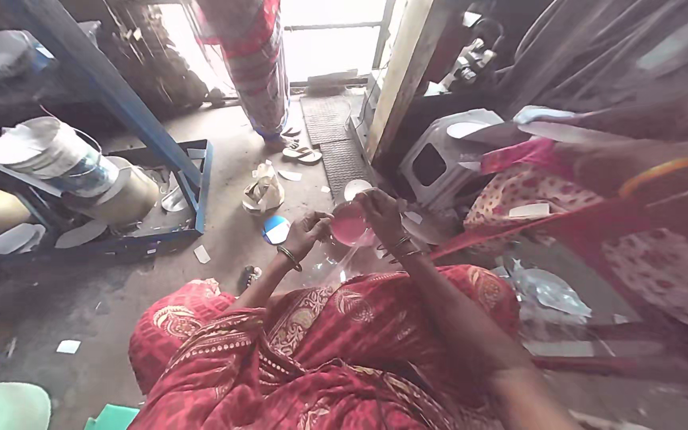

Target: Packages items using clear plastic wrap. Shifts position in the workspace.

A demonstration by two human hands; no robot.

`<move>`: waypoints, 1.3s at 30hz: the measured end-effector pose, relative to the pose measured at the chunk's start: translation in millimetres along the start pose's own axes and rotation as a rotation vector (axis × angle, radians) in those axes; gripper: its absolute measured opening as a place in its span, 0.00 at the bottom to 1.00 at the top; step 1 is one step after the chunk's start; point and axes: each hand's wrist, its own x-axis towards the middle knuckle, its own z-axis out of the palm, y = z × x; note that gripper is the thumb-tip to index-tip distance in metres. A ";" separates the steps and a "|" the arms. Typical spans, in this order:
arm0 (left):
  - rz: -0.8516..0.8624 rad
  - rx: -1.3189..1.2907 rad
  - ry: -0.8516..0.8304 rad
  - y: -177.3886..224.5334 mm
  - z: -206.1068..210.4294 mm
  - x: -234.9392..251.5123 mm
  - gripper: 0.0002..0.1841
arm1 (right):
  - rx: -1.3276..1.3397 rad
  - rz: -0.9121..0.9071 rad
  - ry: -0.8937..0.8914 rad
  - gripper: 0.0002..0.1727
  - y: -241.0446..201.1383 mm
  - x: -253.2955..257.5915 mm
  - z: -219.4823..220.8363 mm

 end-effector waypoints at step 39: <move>0.146 0.033 0.114 14.6 -3.6 -9.5 0.11 | 0.097 0.100 0.032 0.09 -1.2 3.2 -0.6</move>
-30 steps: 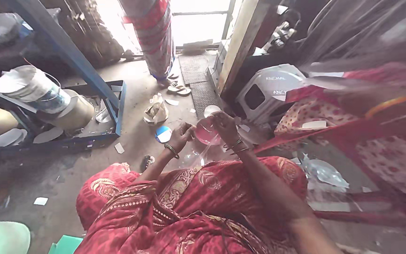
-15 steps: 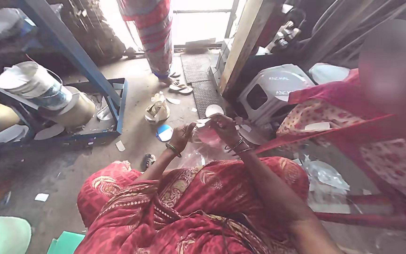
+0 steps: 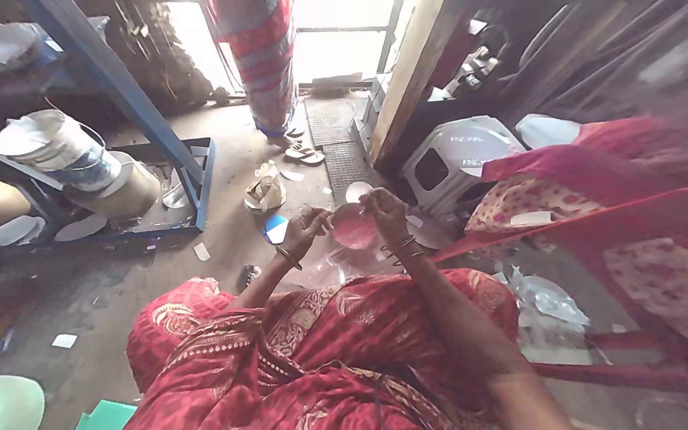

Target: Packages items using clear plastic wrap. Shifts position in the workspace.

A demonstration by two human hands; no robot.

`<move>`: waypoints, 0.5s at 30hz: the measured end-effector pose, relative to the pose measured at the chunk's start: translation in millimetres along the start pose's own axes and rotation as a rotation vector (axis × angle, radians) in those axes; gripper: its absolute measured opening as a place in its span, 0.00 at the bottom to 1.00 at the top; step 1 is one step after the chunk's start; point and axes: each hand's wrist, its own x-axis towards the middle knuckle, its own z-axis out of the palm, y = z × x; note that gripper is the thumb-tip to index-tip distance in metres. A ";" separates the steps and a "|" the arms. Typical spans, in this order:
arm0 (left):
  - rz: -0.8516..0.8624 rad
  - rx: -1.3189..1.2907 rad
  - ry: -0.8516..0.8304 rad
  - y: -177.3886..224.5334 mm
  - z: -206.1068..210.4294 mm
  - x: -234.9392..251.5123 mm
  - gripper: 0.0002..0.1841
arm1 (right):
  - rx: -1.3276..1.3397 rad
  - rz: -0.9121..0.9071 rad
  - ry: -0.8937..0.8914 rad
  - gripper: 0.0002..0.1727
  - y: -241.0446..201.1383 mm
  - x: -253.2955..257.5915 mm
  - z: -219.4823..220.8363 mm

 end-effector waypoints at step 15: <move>0.228 0.246 0.105 -15.3 -2.0 2.5 0.22 | -0.038 0.022 -0.274 0.18 -17.0 0.4 -6.6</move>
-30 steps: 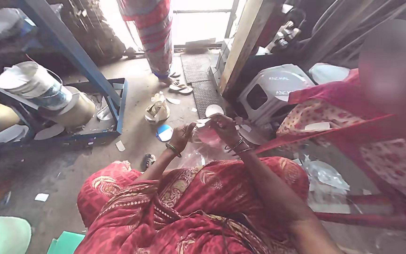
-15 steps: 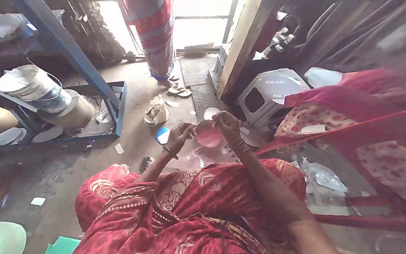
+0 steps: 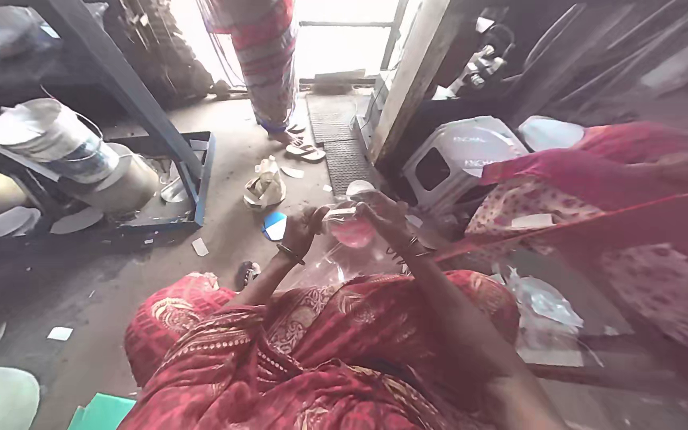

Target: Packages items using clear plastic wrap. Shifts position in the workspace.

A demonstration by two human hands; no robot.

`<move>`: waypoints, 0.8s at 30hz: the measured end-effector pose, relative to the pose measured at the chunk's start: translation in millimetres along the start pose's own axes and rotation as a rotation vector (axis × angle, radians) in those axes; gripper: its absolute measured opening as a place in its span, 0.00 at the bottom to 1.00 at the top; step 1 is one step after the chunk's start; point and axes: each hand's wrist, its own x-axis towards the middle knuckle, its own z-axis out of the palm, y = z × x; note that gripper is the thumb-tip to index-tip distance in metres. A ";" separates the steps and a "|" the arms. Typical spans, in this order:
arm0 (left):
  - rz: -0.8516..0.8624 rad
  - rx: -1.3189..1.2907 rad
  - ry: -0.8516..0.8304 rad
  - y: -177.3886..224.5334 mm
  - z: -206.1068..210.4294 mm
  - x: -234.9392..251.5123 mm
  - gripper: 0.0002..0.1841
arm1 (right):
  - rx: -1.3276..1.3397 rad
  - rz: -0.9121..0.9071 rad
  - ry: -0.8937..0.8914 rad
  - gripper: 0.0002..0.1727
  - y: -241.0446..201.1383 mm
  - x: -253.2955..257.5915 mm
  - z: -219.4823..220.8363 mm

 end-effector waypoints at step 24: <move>-0.153 -0.153 -0.030 9.3 -0.7 0.3 0.14 | -0.016 -0.062 0.114 0.11 19.8 4.4 -2.8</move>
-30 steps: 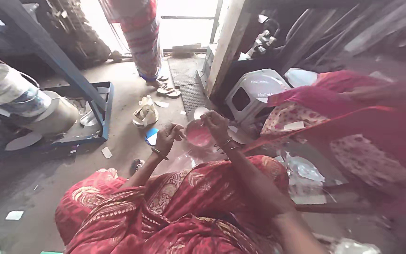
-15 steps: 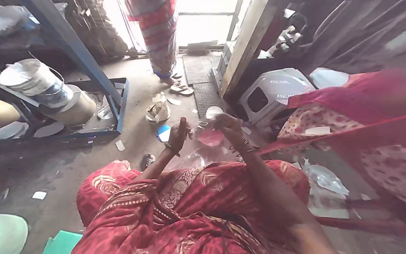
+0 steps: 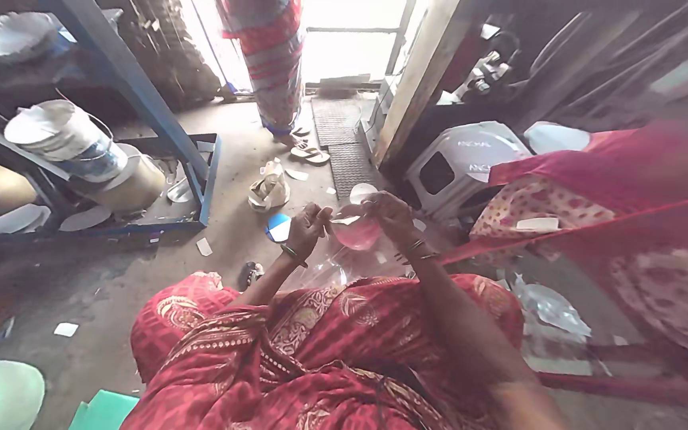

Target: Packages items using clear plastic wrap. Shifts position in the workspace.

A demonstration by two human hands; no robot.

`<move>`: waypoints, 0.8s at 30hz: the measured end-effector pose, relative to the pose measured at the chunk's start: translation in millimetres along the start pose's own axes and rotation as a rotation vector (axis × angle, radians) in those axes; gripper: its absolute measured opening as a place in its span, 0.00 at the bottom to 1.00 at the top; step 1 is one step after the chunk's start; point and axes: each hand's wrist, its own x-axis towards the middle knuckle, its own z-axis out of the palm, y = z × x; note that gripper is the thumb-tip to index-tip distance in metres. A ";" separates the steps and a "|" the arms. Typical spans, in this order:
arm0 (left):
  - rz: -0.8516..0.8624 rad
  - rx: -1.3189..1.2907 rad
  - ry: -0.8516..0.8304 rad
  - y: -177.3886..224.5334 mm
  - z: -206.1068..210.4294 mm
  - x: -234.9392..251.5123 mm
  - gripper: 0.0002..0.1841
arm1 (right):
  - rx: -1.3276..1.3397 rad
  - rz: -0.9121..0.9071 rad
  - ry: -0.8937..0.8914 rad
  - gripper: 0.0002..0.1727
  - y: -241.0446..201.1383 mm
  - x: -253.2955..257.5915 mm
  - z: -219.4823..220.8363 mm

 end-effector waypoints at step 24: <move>0.123 0.008 -0.070 -16.7 7.7 -11.1 0.11 | -0.154 -0.369 -0.119 0.09 -48.6 -21.1 34.4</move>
